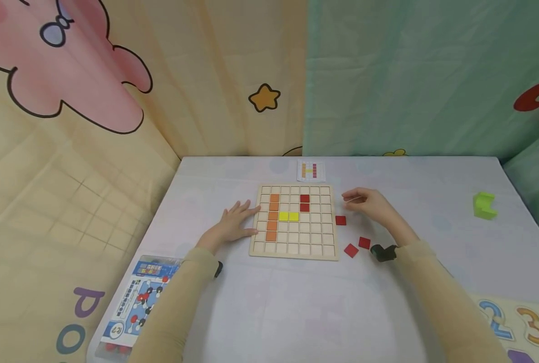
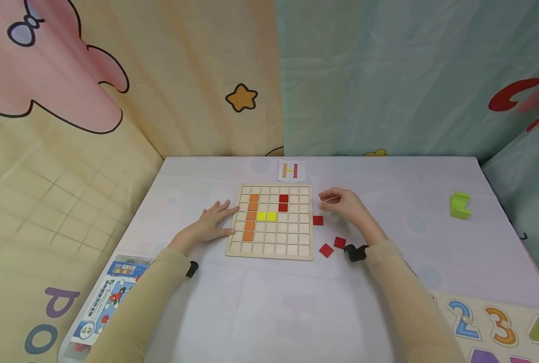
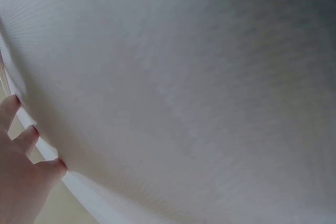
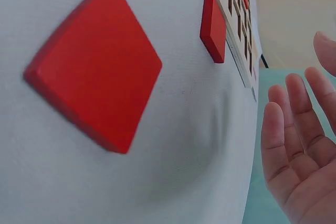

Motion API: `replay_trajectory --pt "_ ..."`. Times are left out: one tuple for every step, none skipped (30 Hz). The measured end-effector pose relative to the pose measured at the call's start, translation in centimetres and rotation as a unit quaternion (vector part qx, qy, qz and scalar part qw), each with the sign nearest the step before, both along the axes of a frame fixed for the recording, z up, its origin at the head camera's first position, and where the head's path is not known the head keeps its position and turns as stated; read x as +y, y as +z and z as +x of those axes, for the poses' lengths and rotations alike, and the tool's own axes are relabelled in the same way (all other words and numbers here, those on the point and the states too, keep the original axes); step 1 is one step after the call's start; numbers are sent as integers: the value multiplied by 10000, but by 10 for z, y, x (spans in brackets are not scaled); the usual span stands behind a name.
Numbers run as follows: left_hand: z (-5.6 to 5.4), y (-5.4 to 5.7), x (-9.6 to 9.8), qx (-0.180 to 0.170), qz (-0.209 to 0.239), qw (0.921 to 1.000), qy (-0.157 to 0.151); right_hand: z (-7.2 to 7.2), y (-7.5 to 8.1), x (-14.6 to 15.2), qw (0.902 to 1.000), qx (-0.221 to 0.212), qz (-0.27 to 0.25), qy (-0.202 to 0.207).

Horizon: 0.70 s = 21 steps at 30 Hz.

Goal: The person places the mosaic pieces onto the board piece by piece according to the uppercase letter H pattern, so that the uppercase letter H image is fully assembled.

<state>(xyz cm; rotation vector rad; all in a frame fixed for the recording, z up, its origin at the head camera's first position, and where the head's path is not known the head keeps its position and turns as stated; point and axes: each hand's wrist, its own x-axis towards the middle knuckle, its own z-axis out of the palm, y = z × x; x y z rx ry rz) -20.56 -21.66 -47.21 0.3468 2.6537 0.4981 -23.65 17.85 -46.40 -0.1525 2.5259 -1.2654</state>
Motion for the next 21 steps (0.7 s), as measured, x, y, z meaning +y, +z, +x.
replay_trajectory --pt "0 -1 0 17 8 10000 -10 1 0 0 10000 -26 11 -1" --pt "-1 -1 -1 31 12 10000 -16 2 -1 0 10000 -55 22 4" --pt "-1 -2 -1 35 26 10000 -18 2 -2 0 9999 -105 26 -6" --pt "-1 -2 -1 38 34 10000 -18 3 -3 -1 9999 -145 43 -12" --pt "-1 -3 -1 37 37 10000 -18 3 -4 -1 9998 -199 45 -26" --pt "-2 -3 -1 37 34 10000 -17 4 -5 -1 9997 -235 47 -39" --pt "-2 -3 -1 39 31 10000 -17 4 -5 -1 9996 -258 41 -49" --pt "-2 -3 -1 44 21 10000 -18 5 -7 -1 9996 -286 51 -56" --pt "-2 -2 -1 52 13 10000 -22 6 -7 -1 9995 -306 61 -61" --pt "-2 -2 -1 59 7 10000 -27 6 -8 -2 9995 -300 86 -50" --pt "-1 -1 -1 63 6 10000 -30 7 -9 -2 9995 -311 100 -50" --pt "-1 -1 -1 62 18 10000 -29 8 -9 -2 9995 -297 133 -32" --pt "-1 0 -1 58 34 10000 -29 9 -10 -2 9994 -292 157 -18" --pt "0 1 -1 64 56 10000 -37 10 -11 -2 9994 -281 191 7" --pt "0 2 -1 67 91 9999 -44 10 -12 -3 9994 -267 212 31" --pt "1 3 -1 69 123 9999 -51 11 -12 -3 9993 -253 251 62" --pt "1 3 -1 68 144 9999 -57 11 -13 -3 9993 -250 275 87" --pt "1 4 -1 85 168 9998 -65 12 -14 -4 9992 -233 317 119" --pt "2 4 -1 88 184 9998 -68 12 -14 -4 9990 -224 351 142" --pt "2 4 0 97 191 9997 -72 13 -14 -4 9989 -197 380 183" --pt "2 4 0 94 195 9997 -67 14 -14 -5 9988 -175 406 204"
